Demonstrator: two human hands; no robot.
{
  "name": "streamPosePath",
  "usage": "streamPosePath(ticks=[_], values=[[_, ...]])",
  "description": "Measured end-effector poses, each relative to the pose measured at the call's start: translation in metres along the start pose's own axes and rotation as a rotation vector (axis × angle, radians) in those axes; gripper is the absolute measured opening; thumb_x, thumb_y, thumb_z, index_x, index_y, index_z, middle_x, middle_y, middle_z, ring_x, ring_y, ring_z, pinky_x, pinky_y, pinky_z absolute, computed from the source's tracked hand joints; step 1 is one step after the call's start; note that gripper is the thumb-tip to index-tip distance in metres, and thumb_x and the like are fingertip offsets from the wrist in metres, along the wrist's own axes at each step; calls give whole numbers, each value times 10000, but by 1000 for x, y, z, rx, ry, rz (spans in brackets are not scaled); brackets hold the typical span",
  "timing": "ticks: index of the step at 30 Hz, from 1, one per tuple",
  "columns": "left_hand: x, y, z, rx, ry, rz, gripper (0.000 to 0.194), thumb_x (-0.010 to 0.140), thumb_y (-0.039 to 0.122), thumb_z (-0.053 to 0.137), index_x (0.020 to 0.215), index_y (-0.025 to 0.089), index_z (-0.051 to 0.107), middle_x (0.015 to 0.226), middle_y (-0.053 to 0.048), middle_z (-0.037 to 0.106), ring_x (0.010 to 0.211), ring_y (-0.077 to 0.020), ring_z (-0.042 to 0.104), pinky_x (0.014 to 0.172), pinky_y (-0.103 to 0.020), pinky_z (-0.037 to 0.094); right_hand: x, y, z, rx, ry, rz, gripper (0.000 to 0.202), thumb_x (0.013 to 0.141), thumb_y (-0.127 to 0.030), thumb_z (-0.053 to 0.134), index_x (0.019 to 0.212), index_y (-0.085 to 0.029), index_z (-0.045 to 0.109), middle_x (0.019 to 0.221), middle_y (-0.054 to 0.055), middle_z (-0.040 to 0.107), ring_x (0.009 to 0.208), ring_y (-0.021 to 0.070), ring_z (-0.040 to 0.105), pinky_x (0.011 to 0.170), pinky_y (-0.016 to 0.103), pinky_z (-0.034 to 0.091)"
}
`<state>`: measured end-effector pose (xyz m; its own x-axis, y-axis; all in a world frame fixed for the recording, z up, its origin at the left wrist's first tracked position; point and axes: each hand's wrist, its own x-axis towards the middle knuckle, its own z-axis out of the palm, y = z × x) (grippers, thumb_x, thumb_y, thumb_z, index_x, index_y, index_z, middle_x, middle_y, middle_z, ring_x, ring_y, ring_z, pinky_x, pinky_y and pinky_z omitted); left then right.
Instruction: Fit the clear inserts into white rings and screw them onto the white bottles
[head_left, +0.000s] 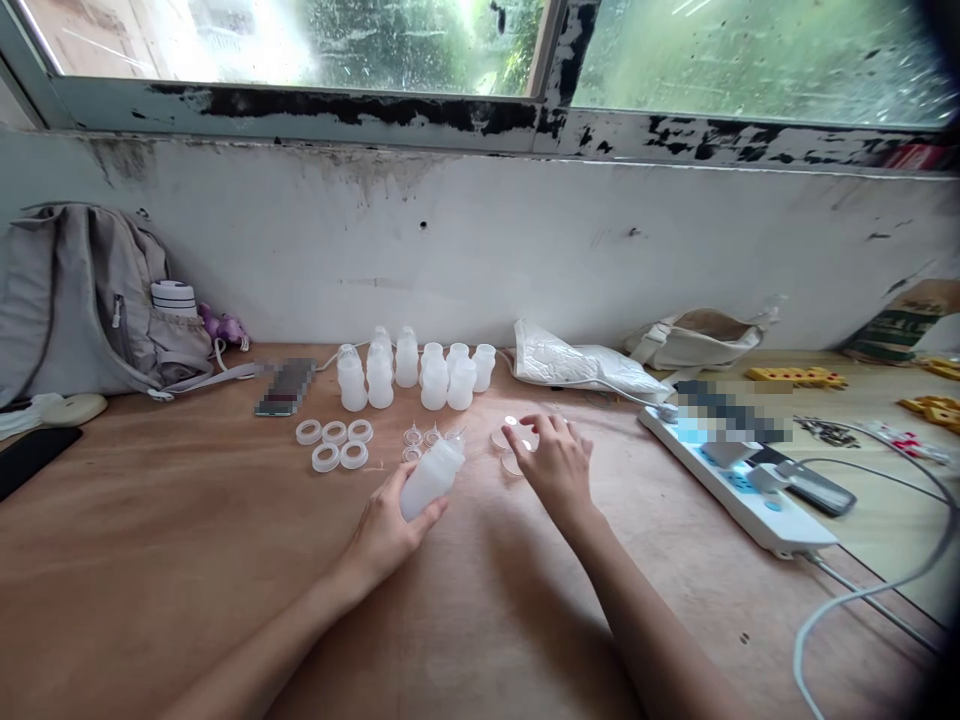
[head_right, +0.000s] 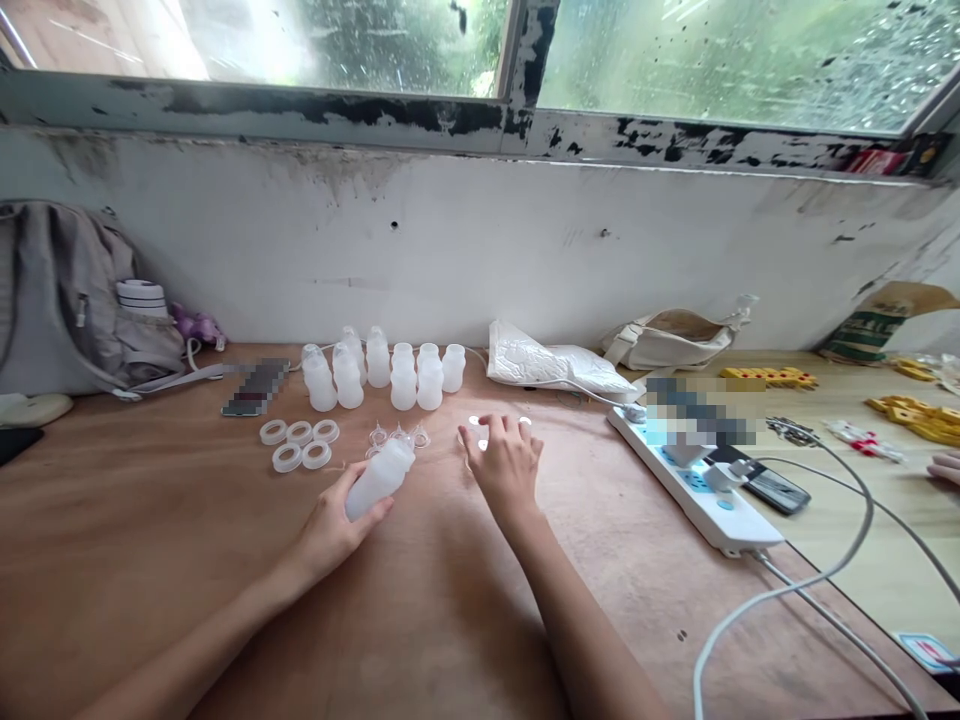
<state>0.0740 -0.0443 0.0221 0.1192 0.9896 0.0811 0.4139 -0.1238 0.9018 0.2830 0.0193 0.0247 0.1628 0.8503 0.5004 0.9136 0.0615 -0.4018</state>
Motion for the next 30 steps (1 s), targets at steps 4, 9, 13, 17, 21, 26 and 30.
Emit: streamPosePath(ticks=[4, 9, 13, 17, 21, 26, 30], values=[[5, -10, -3, -164, -59, -46, 335, 774, 411, 465, 991, 158, 500, 879, -45, 581, 799, -184, 544, 706, -262, 405, 6, 18, 3, -203, -223, 62, 290, 746, -389, 474, 892, -174, 602, 883, 120, 624, 949, 307, 451, 710, 412, 266], [8, -20, -2, -240, -50, -37, 325, 801, 383, 429, 1028, 159, 491, 928, -46, 576, 856, -189, 533, 747, -272, 399, 6, 18, 1, -116, -378, 41, 205, 735, -288, 476, 850, -230, 636, 874, 64, 650, 956, 289, 469, 701, 386, 259], [8, -20, -5, -131, -9, -11, 371, 762, 379, 494, 1077, 184, 469, 1021, -52, 570, 922, -203, 525, 790, -289, 395, 7, 13, 1, 140, -266, 39, 246, 746, -377, 487, 799, -195, 645, 783, 66, 646, 776, 232, 532, 672, 344, 315], [8, -20, -12, 32, 55, 37, 389, 690, 361, 587, 1033, 208, 484, 1046, -42, 561, 933, -209, 521, 789, -299, 396, 4, 5, 4, 553, -88, 135, 393, 757, -504, 459, 772, -148, 625, 672, 54, 616, 604, 165, 520, 577, 278, 363], [9, -23, -15, 64, 68, 78, 367, 674, 324, 604, 1006, 216, 491, 1050, -36, 557, 924, -207, 524, 791, -306, 401, -2, -4, 9, 742, -92, 173, 386, 741, -517, 489, 649, -156, 589, 556, 2, 536, 530, 130, 471, 516, 249, 344], [9, -25, -13, 98, 48, 126, 385, 652, 268, 623, 1013, 217, 498, 1038, -47, 558, 949, -222, 509, 836, -343, 384, -13, -15, 16, 783, -168, 196, 356, 728, -496, 523, 582, -173, 554, 470, -29, 452, 452, 109, 423, 458, 234, 318], [7, -24, -13, 109, 38, 165, 384, 637, 234, 627, 1004, 222, 515, 1017, -48, 560, 940, -229, 510, 835, -352, 384, -21, -21, 18, 859, -253, 220, 350, 726, -492, 526, 565, -182, 511, 442, -38, 436, 391, 99, 403, 395, 219, 296]])
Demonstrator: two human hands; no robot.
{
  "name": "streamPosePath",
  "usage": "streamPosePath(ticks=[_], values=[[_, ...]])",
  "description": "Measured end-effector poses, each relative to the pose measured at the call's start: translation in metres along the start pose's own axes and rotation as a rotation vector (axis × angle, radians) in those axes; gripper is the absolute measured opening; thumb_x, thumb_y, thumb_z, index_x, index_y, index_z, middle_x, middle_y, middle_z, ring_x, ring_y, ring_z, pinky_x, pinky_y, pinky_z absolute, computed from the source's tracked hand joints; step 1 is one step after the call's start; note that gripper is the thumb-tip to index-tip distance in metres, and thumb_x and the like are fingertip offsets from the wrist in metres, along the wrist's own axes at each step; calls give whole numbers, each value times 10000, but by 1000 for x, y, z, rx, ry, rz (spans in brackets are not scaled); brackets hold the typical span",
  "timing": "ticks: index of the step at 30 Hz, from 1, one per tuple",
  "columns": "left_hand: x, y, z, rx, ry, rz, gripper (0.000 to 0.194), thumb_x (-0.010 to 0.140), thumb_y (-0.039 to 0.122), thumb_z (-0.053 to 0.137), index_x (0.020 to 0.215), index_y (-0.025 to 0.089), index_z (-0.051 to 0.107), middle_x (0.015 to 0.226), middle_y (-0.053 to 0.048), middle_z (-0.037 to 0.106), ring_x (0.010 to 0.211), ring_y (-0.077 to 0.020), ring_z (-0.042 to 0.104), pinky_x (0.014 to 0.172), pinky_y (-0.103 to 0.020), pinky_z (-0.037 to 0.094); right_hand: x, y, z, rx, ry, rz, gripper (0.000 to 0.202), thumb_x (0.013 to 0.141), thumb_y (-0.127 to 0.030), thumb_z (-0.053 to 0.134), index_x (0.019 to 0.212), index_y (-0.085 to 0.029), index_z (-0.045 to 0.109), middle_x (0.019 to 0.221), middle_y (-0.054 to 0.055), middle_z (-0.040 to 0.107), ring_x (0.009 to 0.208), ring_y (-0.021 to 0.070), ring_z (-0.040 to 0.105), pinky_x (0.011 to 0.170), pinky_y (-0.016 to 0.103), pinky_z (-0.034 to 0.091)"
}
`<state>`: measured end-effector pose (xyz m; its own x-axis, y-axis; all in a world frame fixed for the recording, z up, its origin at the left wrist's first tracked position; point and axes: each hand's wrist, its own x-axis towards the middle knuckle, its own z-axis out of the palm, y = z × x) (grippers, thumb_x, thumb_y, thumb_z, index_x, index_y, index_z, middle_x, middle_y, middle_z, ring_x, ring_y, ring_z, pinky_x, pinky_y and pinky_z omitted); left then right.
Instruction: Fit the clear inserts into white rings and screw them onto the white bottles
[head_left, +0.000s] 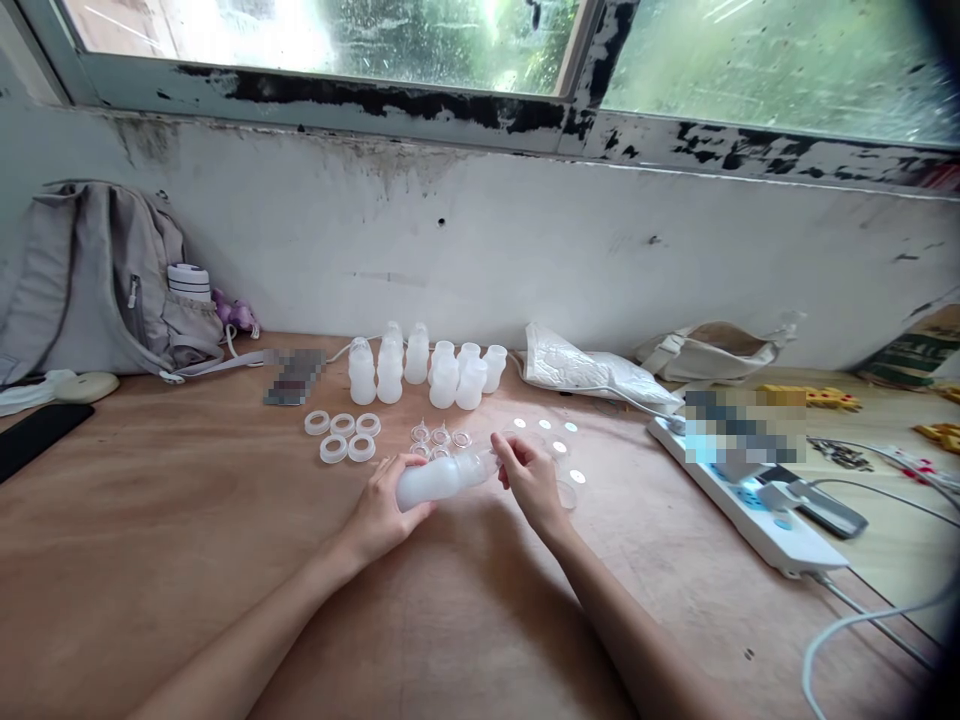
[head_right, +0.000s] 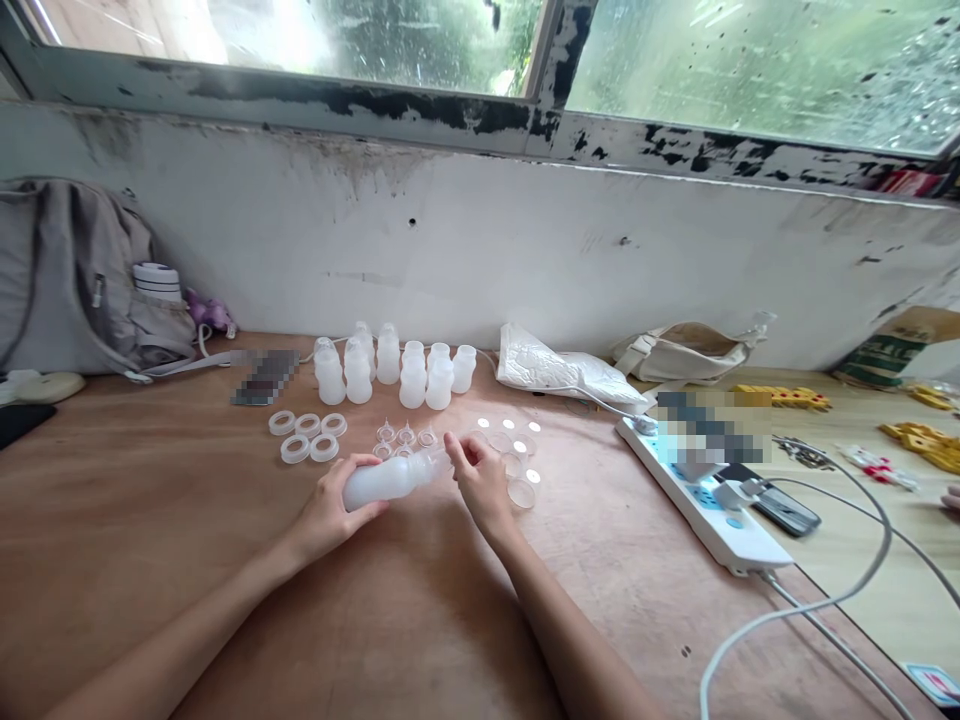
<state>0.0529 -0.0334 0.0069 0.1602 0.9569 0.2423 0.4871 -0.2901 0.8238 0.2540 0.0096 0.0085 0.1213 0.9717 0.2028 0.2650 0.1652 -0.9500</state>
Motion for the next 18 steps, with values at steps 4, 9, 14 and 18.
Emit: streamPosePath(ticks=[4, 9, 14, 18], values=[[-1, 3, -3, -6, -22, 36, 372, 641, 241, 622, 997, 221, 517, 1015, -43, 564, 917, -220, 520, 810, -326, 392, -6, -2, 3, 125, -127, 44, 327, 769, -476, 459, 624, -185, 493, 415, -58, 420, 334, 85, 384, 345, 198, 273], [-2, 4, -5, -49, -56, 85, 362, 652, 291, 629, 987, 211, 520, 981, -41, 573, 862, -194, 535, 740, -278, 408, -13, 0, 7, 168, -226, 57, 397, 802, -484, 347, 700, -163, 558, 403, -42, 451, 322, 90, 399, 331, 201, 268], [-2, 4, -5, -80, -58, 58, 354, 651, 308, 624, 976, 211, 521, 967, -45, 573, 838, -197, 537, 742, -291, 408, -18, 9, 15, 164, -127, 41, 429, 801, -522, 337, 637, -177, 532, 417, -40, 436, 332, 92, 384, 334, 218, 280], [-4, 5, -4, -109, -74, 53, 356, 640, 294, 626, 966, 200, 519, 939, -49, 569, 811, -196, 538, 720, -290, 411, -25, 8, 19, 141, -28, 2, 421, 812, -501, 331, 571, -202, 504, 439, -24, 439, 380, 112, 392, 379, 246, 296]])
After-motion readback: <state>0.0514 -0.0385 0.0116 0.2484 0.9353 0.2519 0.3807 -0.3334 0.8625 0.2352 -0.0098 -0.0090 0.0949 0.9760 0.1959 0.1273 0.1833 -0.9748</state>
